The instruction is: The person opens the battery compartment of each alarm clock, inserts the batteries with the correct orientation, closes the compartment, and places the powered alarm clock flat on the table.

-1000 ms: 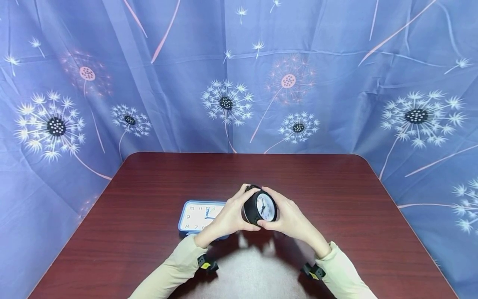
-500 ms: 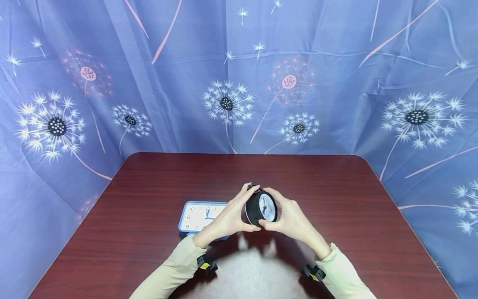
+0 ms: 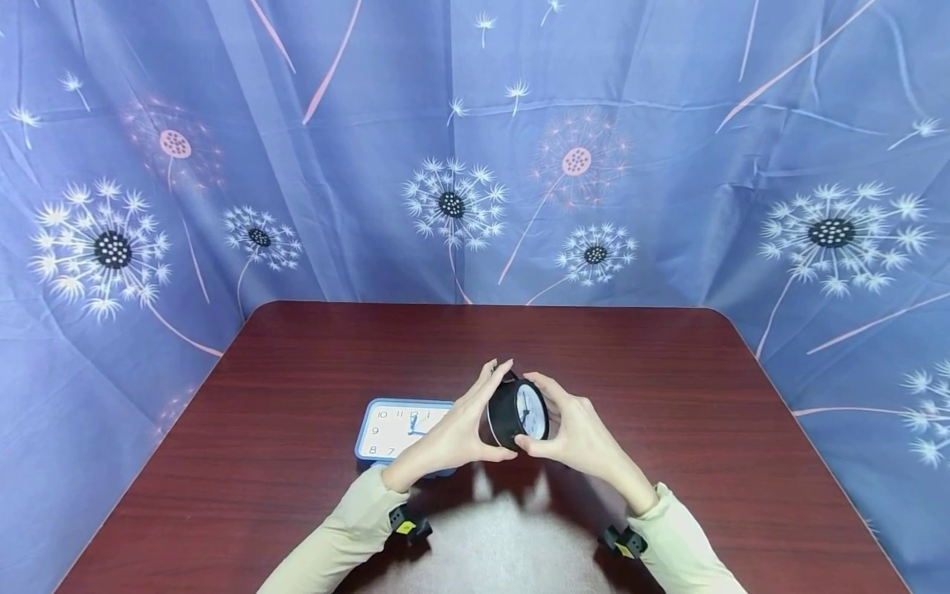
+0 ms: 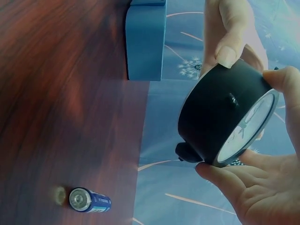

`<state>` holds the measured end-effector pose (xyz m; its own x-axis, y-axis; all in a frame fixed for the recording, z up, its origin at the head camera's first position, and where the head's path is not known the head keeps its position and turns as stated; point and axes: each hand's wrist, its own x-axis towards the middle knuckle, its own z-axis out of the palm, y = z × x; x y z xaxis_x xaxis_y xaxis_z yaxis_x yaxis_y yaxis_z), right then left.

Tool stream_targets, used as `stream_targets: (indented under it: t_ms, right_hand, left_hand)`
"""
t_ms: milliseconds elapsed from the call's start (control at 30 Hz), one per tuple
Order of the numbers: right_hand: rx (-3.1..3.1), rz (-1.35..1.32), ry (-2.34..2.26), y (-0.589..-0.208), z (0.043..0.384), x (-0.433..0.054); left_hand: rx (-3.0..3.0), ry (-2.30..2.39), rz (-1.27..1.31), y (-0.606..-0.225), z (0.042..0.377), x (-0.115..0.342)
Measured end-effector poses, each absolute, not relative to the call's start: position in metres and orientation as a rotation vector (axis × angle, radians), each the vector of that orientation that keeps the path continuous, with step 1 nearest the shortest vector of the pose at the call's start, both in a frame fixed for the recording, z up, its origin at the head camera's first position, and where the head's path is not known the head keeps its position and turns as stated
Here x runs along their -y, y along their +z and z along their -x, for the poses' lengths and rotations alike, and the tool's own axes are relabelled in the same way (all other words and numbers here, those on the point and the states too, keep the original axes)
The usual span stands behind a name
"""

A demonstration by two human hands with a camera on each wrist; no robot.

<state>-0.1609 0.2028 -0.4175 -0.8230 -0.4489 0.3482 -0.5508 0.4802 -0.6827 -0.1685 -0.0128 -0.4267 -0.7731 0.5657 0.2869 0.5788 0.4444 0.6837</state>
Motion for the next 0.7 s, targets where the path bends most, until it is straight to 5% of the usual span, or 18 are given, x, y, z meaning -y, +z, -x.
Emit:
stream_targets:
  t_ms: [700]
  right_hand:
    - [2.526,-0.779,1.505,-0.4173,0.1593,-0.2051]
  left_hand:
    - [2.763,-1.748,0.884,-0.4263,0.1723,0.0120]
